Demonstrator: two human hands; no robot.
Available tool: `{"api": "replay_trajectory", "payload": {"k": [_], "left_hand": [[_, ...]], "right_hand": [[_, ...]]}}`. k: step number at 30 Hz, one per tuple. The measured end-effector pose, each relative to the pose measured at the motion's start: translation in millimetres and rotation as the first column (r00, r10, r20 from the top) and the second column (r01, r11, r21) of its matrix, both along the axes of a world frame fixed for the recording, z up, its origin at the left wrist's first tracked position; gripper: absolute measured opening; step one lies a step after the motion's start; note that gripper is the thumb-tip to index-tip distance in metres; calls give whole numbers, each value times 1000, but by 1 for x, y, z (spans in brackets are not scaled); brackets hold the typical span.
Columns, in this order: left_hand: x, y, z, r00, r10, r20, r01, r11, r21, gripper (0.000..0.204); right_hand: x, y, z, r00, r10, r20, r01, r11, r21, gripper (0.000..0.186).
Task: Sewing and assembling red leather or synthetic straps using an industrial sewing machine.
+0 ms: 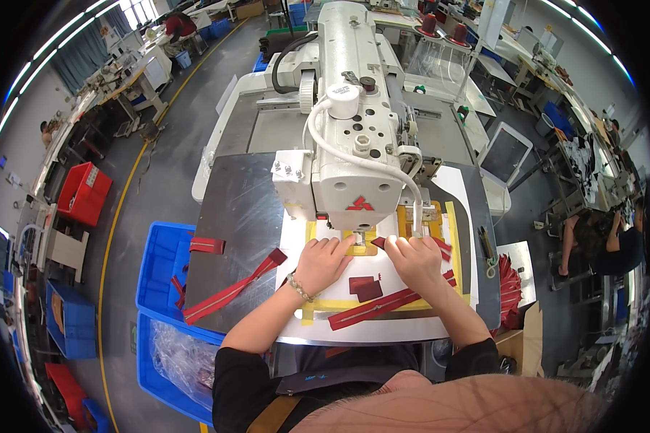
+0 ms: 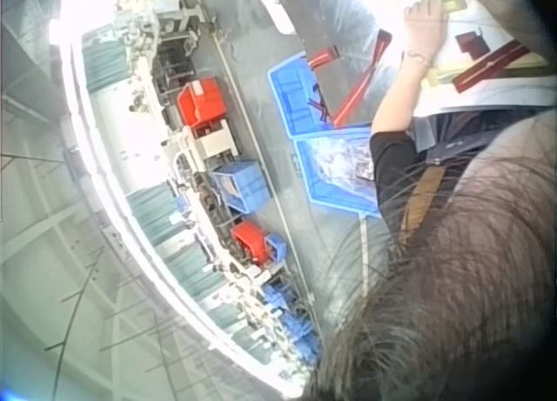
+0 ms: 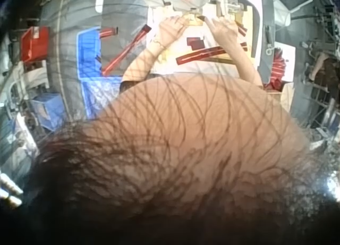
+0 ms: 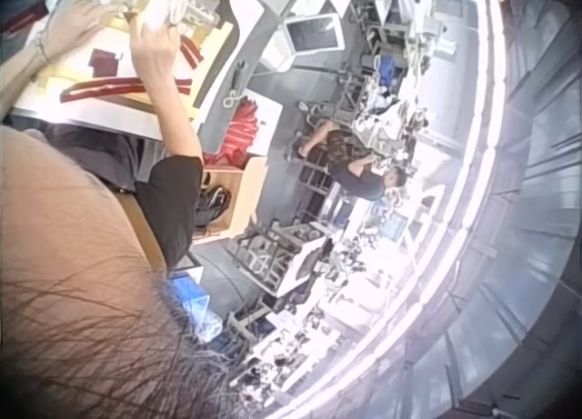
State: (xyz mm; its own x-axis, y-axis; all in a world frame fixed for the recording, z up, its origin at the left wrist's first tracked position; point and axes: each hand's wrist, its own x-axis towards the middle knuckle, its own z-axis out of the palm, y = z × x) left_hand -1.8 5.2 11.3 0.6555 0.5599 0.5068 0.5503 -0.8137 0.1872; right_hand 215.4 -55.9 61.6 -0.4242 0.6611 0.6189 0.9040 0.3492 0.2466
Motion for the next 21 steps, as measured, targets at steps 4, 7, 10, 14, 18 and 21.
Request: {"api": "replay_trajectory", "payload": {"k": [4, 7, 10, 14, 18, 21], "left_hand": [[-2, 1, 1, 995, -13, 95, 10, 999, 33, 31], [-4, -1, 8, 981, -68, 181, 82, 994, -71, 18], [-11, 2, 7, 958, -159, 237, 225, 932, -284, 10], [-14, 1, 9, 894, -214, 393, 385, 816, -430, 7], [-19, -1, 11, 783, -25, 622, 547, 506, -667, 15], [-21, 1, 14, 791, 98, 604, 535, 369, -760, 17]], "right_hand": [[-14, 0, 14, 993, 80, 82, -89, 990, 108, 10], [-26, -6, 15, 988, 148, 32, -149, 988, 27, 11], [-40, -13, 19, 776, 142, -614, -407, 857, -316, 23], [-39, -15, 22, 193, -558, -807, -781, 410, -470, 27], [-36, -16, 4, 227, -562, -796, -875, 240, -419, 31], [-39, -13, -11, 289, -526, -800, -879, 184, -439, 33]]}}
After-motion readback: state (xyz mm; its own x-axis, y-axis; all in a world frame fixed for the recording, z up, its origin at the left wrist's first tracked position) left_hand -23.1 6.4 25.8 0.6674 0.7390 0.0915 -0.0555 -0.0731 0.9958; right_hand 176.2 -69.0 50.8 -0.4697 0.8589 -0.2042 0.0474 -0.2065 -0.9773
